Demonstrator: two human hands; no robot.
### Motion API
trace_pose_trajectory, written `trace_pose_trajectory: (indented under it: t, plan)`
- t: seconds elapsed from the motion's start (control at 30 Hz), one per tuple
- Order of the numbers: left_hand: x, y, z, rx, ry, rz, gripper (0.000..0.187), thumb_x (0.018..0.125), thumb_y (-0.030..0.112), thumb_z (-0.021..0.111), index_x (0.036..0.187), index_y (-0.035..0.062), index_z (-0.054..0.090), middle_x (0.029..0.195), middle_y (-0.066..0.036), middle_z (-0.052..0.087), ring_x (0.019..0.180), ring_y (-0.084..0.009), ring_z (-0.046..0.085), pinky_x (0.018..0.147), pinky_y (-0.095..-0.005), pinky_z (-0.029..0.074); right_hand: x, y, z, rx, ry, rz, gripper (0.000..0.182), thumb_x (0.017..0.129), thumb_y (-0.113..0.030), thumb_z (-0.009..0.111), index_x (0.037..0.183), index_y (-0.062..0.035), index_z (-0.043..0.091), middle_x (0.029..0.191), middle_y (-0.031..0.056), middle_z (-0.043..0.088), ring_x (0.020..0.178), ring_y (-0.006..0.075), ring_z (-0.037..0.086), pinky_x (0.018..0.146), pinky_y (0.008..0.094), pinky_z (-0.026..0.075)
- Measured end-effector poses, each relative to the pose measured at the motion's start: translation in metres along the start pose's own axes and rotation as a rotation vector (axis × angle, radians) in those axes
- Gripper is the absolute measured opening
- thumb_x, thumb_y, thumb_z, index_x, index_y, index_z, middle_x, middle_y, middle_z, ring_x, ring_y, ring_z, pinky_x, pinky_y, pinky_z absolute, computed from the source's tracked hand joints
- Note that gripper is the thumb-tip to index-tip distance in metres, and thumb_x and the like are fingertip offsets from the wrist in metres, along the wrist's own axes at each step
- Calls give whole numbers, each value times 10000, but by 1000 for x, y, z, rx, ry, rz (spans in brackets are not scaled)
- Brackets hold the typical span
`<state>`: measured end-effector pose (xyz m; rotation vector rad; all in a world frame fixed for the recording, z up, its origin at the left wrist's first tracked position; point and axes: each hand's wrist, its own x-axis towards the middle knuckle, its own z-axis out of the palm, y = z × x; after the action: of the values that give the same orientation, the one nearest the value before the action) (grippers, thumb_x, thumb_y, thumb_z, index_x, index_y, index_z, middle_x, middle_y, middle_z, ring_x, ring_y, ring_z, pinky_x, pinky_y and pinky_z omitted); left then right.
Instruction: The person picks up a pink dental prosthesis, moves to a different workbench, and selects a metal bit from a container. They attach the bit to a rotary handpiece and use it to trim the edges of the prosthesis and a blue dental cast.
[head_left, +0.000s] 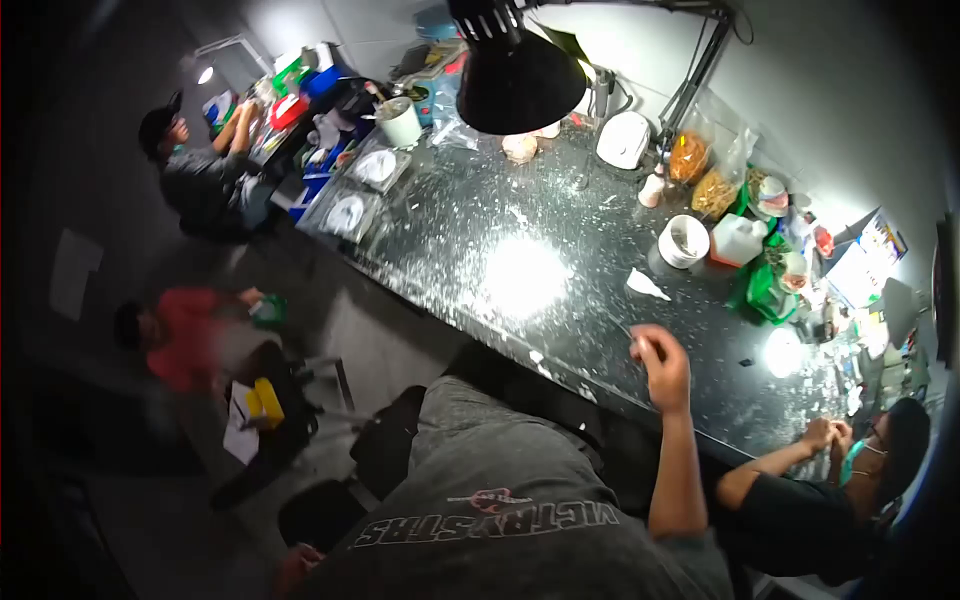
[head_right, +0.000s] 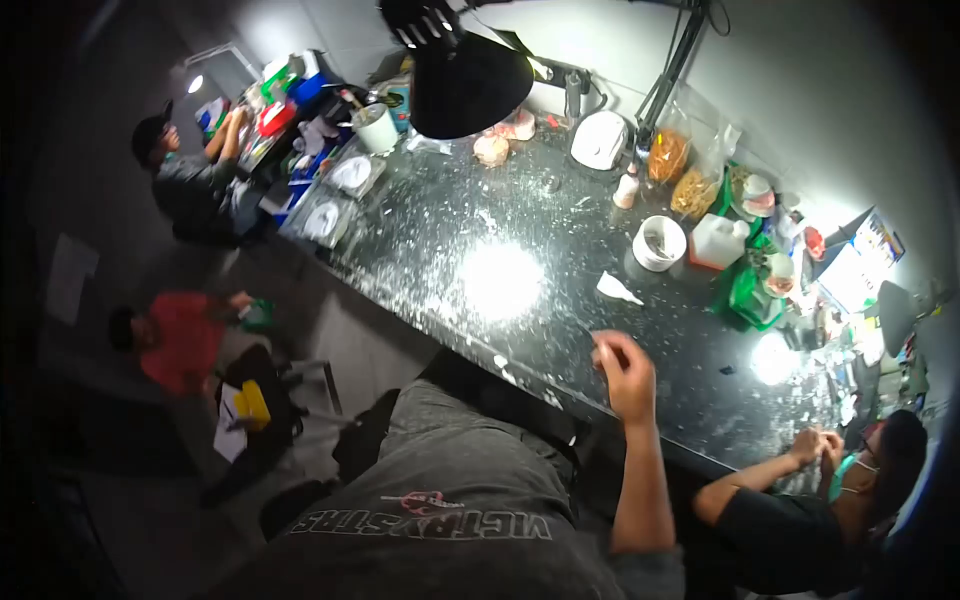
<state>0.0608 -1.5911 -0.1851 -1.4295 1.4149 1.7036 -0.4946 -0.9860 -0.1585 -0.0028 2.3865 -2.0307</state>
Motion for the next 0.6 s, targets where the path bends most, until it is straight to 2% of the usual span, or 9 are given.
trace_pose_trajectory:
  t: [0.1,0.2,0.23,0.27,0.33,0.5,0.53,0.57,0.6]
  plan:
    - [62,121,35,247,-76,-185,124,846,160,499,869,63,572,744,-56,579,636,-150,542,571,-301,433,120,7,64,-72,-171,-202,172,927,-109,612,1068,-34,677,905,59,694,804,114,633,734,258,502]
    - [172,305,96,451,-123,-100,174,863,175,506,916,49,614,795,-58,620,701,-149,580,617,-306,461,184,-10,122,-321,-288,-309,200,892,-145,628,1061,-50,673,970,119,697,857,204,670,775,314,518]
    - [222,374,103,902,-307,256,275,925,243,524,1044,29,649,954,-35,661,872,-137,600,783,-308,481,195,-13,137,-387,-334,-349,207,886,-158,628,1059,-53,670,990,131,695,881,236,678,795,334,524]
    - [171,455,196,1053,-401,665,273,960,221,528,1071,-4,634,1010,-13,652,879,-117,585,817,-268,466,203,-8,148,-406,-385,-424,210,895,-177,615,1056,-52,664,994,129,691,903,265,676,820,350,529]
    - [167,536,286,827,-767,662,231,944,44,509,1139,-20,616,1011,-63,641,950,-139,602,830,-286,477,207,-3,165,-485,-403,-489,211,896,-177,610,1069,-68,662,991,114,686,909,281,672,828,359,534]
    - [194,601,427,729,-1091,1207,314,963,197,617,1211,12,564,1111,-39,614,1055,-112,569,927,-274,451,189,16,189,-756,-199,-696,205,842,-97,625,1042,-74,662,993,120,675,939,290,659,841,372,534]
    - [205,610,449,734,-1196,1140,292,966,188,608,1198,19,552,1108,-28,599,1015,-98,568,897,-269,460,185,20,193,-766,-139,-683,204,842,-79,623,1042,-63,661,995,124,676,935,291,660,836,367,533]
    - [230,618,468,688,-1239,1130,250,970,164,592,1169,18,558,1065,-25,605,972,-89,577,859,-250,465,182,20,197,-780,-79,-672,203,843,-61,621,1042,-52,661,998,128,677,931,291,661,832,362,532]
    - [246,626,482,744,-1125,1363,225,970,119,573,1171,18,559,1036,-32,617,969,-97,600,861,-250,475,178,19,203,-759,-13,-626,194,849,-50,618,1038,-42,662,1000,132,678,926,286,664,825,352,530]
